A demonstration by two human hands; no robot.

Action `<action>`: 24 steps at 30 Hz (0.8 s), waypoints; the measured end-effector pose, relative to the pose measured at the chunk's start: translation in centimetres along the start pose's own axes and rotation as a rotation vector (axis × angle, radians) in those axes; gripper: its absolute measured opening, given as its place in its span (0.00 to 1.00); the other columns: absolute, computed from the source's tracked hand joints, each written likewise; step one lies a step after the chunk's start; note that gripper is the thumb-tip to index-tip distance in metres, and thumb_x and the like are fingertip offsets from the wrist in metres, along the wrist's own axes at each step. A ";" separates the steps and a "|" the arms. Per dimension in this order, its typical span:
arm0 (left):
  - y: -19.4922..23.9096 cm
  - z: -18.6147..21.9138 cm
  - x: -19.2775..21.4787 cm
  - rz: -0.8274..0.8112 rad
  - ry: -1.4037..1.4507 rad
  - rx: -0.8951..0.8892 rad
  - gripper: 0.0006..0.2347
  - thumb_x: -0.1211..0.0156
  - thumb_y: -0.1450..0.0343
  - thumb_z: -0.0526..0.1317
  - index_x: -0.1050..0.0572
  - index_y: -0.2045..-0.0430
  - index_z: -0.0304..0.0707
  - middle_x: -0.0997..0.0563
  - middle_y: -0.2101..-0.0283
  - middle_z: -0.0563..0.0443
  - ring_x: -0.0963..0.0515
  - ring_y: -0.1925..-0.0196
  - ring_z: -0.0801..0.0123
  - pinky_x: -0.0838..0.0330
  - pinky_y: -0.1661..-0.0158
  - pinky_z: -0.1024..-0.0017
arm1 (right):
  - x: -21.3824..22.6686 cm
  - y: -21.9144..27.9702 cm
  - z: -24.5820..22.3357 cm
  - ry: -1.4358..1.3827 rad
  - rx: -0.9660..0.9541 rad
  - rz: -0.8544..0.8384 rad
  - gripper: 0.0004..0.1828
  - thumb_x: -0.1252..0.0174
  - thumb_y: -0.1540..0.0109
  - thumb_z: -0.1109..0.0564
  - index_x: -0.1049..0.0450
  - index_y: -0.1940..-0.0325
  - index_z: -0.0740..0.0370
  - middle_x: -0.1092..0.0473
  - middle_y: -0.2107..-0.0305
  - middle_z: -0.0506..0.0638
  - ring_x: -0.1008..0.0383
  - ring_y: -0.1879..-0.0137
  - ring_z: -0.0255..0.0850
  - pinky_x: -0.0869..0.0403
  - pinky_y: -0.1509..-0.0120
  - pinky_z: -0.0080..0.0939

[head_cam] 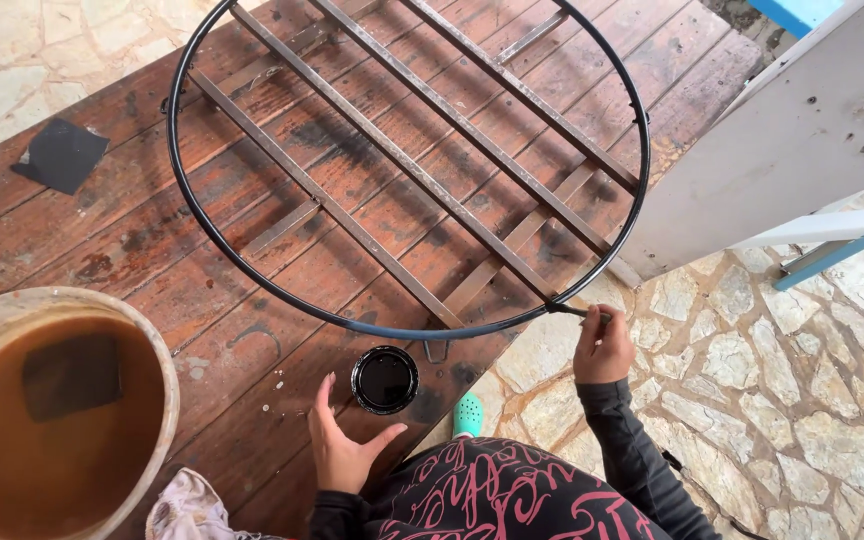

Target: Painting a circular metal frame with black paint using a brush

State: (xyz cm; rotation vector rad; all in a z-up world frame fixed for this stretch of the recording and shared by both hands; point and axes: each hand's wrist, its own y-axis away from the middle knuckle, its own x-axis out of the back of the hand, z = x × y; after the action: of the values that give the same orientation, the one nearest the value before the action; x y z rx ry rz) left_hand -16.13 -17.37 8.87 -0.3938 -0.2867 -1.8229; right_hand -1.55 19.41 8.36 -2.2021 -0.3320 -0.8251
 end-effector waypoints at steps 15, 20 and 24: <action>-1.0 -1.3 -4.4 0.095 0.051 -0.014 0.61 0.14 0.55 0.45 0.53 0.26 0.39 0.31 0.34 0.35 0.30 0.32 0.56 0.39 0.33 0.56 | -2.5 1.6 -4.8 -0.309 -0.114 -0.204 0.09 0.50 0.30 0.54 0.29 0.57 0.63 0.24 0.75 0.49 0.26 0.77 0.34 0.24 0.73 0.33; -1.1 -1.2 -4.3 0.065 0.054 0.014 0.61 0.14 0.52 0.46 0.56 0.26 0.41 0.33 0.33 0.35 0.31 0.31 0.56 0.39 0.33 0.53 | 1.1 -0.9 -1.3 -0.122 -0.030 -0.091 0.08 0.51 0.28 0.58 0.29 0.53 0.65 0.26 0.73 0.52 0.26 0.73 0.38 0.26 0.72 0.36; -1.4 -1.0 -4.2 0.089 0.061 -0.029 0.62 0.12 0.54 0.45 0.54 0.27 0.38 0.28 0.37 0.34 0.28 0.33 0.54 0.36 0.34 0.57 | 4.5 -3.5 -8.1 -0.317 0.041 0.086 0.10 0.52 0.25 0.60 0.30 0.57 0.69 0.30 0.79 0.52 0.34 0.81 0.34 0.34 0.77 0.33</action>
State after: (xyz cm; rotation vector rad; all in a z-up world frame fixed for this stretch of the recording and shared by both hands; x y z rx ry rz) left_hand -16.55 -13.69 6.24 -0.3646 -0.1981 -1.7502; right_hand -3.50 15.85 17.37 -2.2909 -0.3994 -0.4173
